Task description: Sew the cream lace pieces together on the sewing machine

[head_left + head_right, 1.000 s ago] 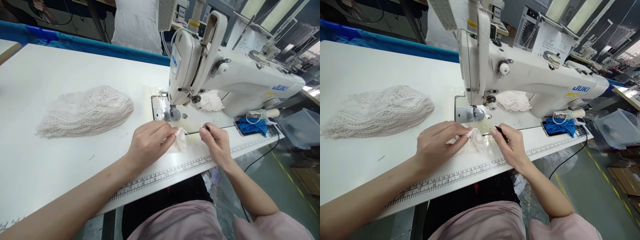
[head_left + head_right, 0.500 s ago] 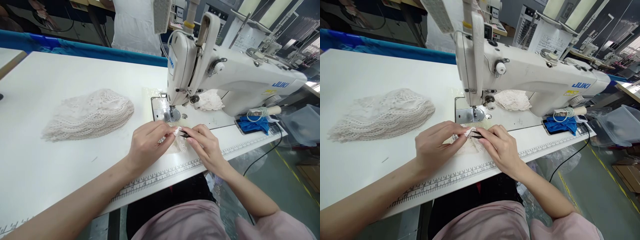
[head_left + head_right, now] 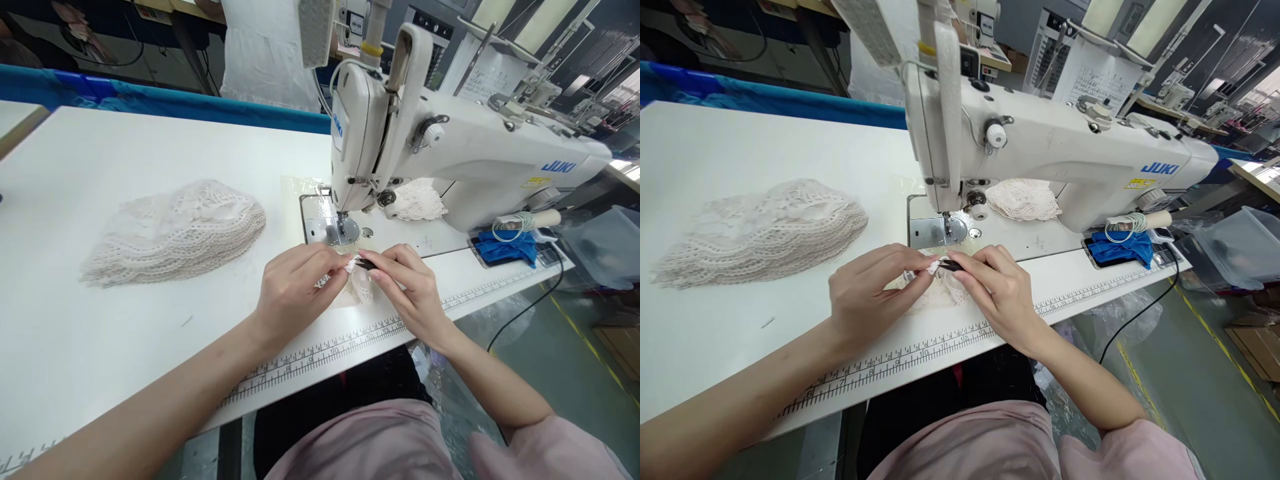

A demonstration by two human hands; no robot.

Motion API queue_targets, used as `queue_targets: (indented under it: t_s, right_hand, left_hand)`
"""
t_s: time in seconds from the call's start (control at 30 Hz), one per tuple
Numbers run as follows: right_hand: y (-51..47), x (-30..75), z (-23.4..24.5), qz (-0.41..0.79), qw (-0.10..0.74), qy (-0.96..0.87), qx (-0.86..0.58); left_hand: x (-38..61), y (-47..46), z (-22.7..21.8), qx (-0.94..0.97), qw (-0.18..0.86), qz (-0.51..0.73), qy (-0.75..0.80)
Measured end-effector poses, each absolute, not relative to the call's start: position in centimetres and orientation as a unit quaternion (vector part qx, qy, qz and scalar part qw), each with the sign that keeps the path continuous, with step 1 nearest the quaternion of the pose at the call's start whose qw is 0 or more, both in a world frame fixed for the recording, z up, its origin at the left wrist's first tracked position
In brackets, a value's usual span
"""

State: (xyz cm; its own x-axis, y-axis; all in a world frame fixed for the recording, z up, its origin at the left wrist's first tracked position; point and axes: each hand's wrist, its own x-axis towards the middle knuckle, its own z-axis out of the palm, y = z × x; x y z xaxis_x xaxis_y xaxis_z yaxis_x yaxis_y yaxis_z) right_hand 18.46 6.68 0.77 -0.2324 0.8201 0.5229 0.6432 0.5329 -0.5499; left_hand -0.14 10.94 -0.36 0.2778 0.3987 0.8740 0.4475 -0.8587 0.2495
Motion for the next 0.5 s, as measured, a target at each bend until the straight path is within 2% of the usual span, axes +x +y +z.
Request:
queue_targets:
  t_s: [0.5]
  right_hand:
    - [6.93,18.12,0.65,0.109,0.428,-0.774,-0.454]
  left_hand:
    - [-0.17,10.96,-0.71,-0.798,0.010,-0.541,-0.266]
